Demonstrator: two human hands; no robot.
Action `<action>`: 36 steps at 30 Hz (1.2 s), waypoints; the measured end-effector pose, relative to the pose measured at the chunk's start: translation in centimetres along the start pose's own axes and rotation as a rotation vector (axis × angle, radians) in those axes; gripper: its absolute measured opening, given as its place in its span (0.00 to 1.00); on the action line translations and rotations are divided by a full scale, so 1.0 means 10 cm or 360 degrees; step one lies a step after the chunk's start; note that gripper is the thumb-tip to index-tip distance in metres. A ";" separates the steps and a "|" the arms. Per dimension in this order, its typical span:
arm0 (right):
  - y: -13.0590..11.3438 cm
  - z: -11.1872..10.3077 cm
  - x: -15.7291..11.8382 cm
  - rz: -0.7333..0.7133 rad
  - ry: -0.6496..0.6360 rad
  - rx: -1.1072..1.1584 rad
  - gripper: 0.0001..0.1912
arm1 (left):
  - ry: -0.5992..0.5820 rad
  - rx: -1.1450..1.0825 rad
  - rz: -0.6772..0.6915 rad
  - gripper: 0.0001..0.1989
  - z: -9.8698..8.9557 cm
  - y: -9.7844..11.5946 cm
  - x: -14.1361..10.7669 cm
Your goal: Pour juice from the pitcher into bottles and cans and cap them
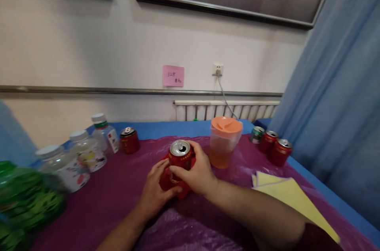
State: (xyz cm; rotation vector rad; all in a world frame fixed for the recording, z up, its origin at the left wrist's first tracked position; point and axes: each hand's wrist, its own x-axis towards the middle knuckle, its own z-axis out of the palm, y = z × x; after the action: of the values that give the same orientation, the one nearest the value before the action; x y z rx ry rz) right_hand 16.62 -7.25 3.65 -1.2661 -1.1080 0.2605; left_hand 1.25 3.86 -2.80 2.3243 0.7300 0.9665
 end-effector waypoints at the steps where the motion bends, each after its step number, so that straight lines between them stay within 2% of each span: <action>1: -0.07 -0.06 0.03 -0.0002 0.0005 0.0039 0.35 | -0.0004 0.0021 0.0012 0.41 0.00 -0.03 0.01; 4: -0.25 -0.34 0.02 0.0001 0.0020 0.0167 0.35 | -0.0031 0.0077 0.0045 0.37 0.01 -0.10 0.04; 8: -0.25 -1.01 -0.17 0.0048 0.0212 0.0014 0.33 | 0.0009 0.0146 0.0047 0.31 0.02 -0.14 0.07; 11: -0.06 -1.67 -0.32 0.0110 0.0552 -0.0283 0.36 | 0.0029 0.0173 0.0034 0.28 0.00 -0.10 0.10; 15: 0.33 -2.57 -0.45 0.0240 0.1044 -0.0716 0.43 | 0.0052 0.0184 0.0013 0.27 -0.03 -0.02 0.14; 17: 0.52 -2.95 -0.50 0.0329 0.1174 -0.0951 0.44 | 0.0062 0.0195 0.0015 0.26 -0.03 0.00 0.16; 19: 0.67 -3.22 -0.55 0.0449 0.1267 -0.1147 0.45 | 0.0064 0.0207 0.0019 0.25 -0.02 0.01 0.17; 21: 0.80 -3.39 -0.58 0.0534 0.1300 -0.1233 0.46 | 0.0071 0.0223 0.0024 0.25 -0.01 0.01 0.18; 24: 0.96 -3.48 -0.60 0.0614 0.1301 -0.1279 0.47 | 0.0102 0.0247 0.0049 0.24 -0.01 0.00 0.19; 31: 1.22 -3.49 -0.65 0.0727 0.1277 -0.1353 0.50 | 0.0105 0.0238 0.0072 0.22 -0.03 -0.01 0.18; 36: 1.20 -3.49 -0.65 0.0702 0.1233 -0.1412 0.49 | 0.0083 0.0200 0.0056 0.22 0.00 0.01 0.18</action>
State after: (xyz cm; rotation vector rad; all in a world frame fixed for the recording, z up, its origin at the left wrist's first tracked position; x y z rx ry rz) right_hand 45.15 -29.44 -6.27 -2.1431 -0.2207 -0.4364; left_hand 2.35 4.89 -1.87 2.4355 0.7942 1.0270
